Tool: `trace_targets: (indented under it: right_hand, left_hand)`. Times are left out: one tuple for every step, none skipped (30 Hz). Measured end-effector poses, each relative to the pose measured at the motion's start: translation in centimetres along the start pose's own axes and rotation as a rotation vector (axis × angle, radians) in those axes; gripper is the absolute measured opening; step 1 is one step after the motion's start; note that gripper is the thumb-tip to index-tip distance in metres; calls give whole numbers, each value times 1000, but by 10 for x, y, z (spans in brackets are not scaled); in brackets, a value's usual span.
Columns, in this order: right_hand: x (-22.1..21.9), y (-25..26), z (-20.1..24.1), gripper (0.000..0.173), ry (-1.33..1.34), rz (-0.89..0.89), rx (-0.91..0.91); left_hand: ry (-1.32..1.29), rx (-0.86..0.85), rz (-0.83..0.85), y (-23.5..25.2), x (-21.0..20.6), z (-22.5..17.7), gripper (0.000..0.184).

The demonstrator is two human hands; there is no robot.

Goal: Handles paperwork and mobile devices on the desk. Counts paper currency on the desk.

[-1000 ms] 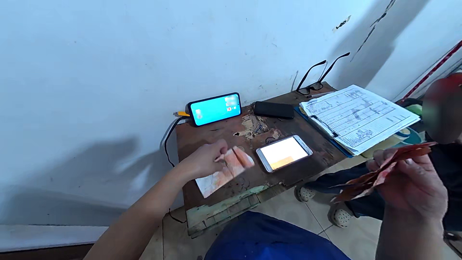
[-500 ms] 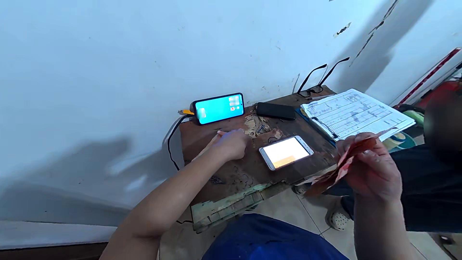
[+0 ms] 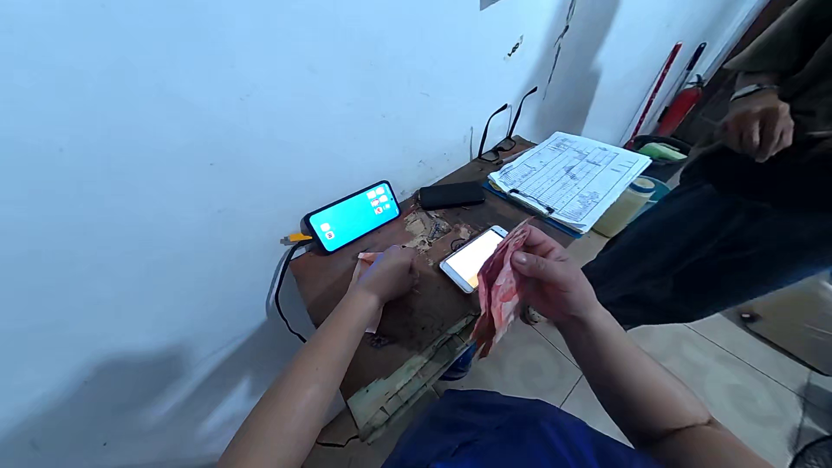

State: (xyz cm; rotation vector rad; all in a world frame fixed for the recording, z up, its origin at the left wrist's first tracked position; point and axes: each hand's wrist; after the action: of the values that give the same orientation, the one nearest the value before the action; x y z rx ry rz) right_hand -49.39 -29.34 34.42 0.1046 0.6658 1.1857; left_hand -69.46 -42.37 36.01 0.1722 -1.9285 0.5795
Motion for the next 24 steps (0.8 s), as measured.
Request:
trace_targets:
  right_hand:
    - [-5, 0, -3, 14, 9, -2, -8]
    - [-9, -1, -6, 14, 13, -8, -20]
    - [-13, -2, -9, 14, 11, -15, -33]
    - [-15, -3, -13, 14, 9, -18, -42]
    - [-17, -4, -16, 14, 6, -14, -40]
    - [-19, -6, -18, 14, -3, -11, -31]
    - [-20, -7, -19, 14, -11, -10, -14]
    - [-20, -9, -18, 13, -22, -9, 9]
    - [-20, -10, -17, 13, -40, -18, 28]
    - [-20, -12, -15, 14, -53, -33, 37]
    - [-19, -13, -14, 14, -64, -59, 36]
    - [-19, -15, -12, 15, -73, -80, 30]
    - [-18, -16, -11, 15, -71, -96, 24]
    - [-18, -17, -9, 15, -66, -107, 26]
    - [-17, -17, -6, 16, -70, -110, 43]
    - [-17, -17, -3, 15, -86, -101, 68]
    - [-16, -16, 2, 14, -101, -88, 96]
    - [-16, -14, 7, 13, -112, -80, 122]
    - [-17, -13, 13, 12, -124, -65, 142]
    - [-18, -11, 18, 12, -130, -46, 157]
    - [-20, -8, 22, 11, -119, -31, 165]
    - [-24, -4, 24, 9, -109, -20, 155]
    - [-29, 0, 23, 8, -99, -14, 127]
    - [-35, 4, 20, 11, -80, -13, 85]
  left_hand:
    - [18, -11, -11, 1, -1, 1, 20]
    - [44, -8, -8, 2, -1, 2, 21]
    - [65, -12, -6, 4, -1, 3, 23]
    - [80, -31, -12, 6, -3, 4, 25]
    - [90, -67, -30, 5, -5, 5, 25]
    - [79, -117, -57, 1, -7, 4, 25]
    - [30, -164, -92, -7, -7, 4, 23]
    - [-37, -181, -114, -18, -3, 4, 21]
    - [-112, -176, -124, -29, 3, 6, 20]
    - [-172, -155, -124, -38, 10, 12, 21]
    - [-210, -115, -105, -43, 15, 22, 23]
    - [-212, -67, -75, -45, 18, 32, 25]
    - [-181, -14, -40, -45, 19, 40, 27]
    - [-132, 22, -17, -44, 17, 47, 29]
    - [-88, 30, -7, -42, 13, 52, 30]
    - [-66, 19, -7, -41, 9, 56, 27]
    - [-59, -1, -12, -41, 7, 58, 25]
    - [-60, -6, -8, -42, 6, 59, 25]
    - [-68, 7, 1, -43, 6, 57, 26]
    - [-73, 31, 13, -45, 5, 55, 27]
    - [-73, 54, 23, -45, 5, 53, 28]
    - [-67, 67, 22, -45, 5, 52, 28]
    - [-68, 72, 19, -46, 4, 52, 28]
    - [-81, 72, 16, -46, 4, 53, 28]
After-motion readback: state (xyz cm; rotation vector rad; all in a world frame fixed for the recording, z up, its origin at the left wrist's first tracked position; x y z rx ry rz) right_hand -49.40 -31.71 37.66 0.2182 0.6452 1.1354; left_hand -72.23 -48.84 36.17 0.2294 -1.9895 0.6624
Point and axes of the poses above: each hand's wrist, its own y-axis towards the middle knuckle, its own x-axis out of the back of the hand, z = x × y, and after that the axes turned 3 degrees about y, right-handed
